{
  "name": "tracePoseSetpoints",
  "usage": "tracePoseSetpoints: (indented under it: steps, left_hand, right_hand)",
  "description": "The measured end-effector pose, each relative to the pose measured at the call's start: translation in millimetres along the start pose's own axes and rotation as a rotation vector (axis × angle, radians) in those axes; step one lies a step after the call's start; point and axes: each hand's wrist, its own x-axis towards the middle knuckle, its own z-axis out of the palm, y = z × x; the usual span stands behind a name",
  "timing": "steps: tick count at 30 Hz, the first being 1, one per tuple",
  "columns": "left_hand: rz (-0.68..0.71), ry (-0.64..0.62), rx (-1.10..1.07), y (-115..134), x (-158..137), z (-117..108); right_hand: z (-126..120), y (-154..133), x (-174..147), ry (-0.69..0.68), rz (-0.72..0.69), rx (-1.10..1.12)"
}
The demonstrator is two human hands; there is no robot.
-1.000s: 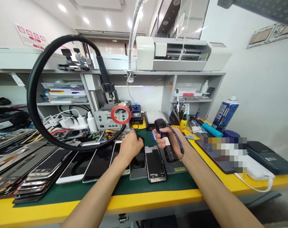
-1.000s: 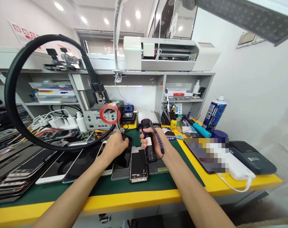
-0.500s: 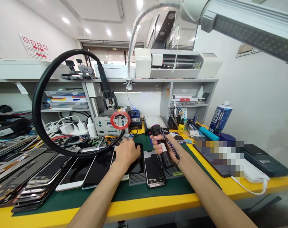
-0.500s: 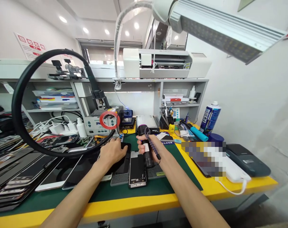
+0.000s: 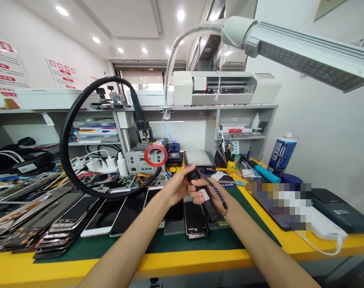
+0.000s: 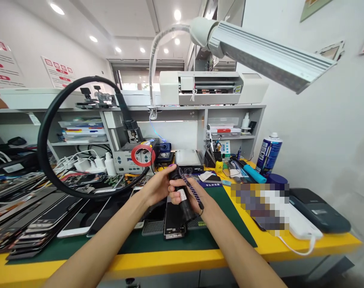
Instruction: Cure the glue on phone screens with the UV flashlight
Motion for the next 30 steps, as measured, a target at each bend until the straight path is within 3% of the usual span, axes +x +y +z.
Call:
tracePoseSetpoints:
  steps: [2,4,8,11,17,30]
  left_hand:
    - [-0.057,-0.028,-0.212,-4,6,7]
    - [-0.045,-0.001,-0.277,-9,11,8]
    - [-0.014,-0.020,-0.355,-10,15,2]
    - [-0.016,0.013,-0.387,-6,15,-1]
    - [-0.008,0.091,-0.380,-3,14,2]
    - [0.034,0.187,-0.331,-5,11,8]
  right_hand:
    - [-1,3,1,-0.002,0.020,-0.009]
    - [-3,6,2,0.008,0.063,-0.024]
    - [-4,12,4,0.037,0.119,-0.070]
    - [-3,14,8,-0.018,0.122,-0.083]
    - [-2,14,14,-0.072,0.328,-0.181]
    - [14,21,8,0.130,0.243,-0.277]
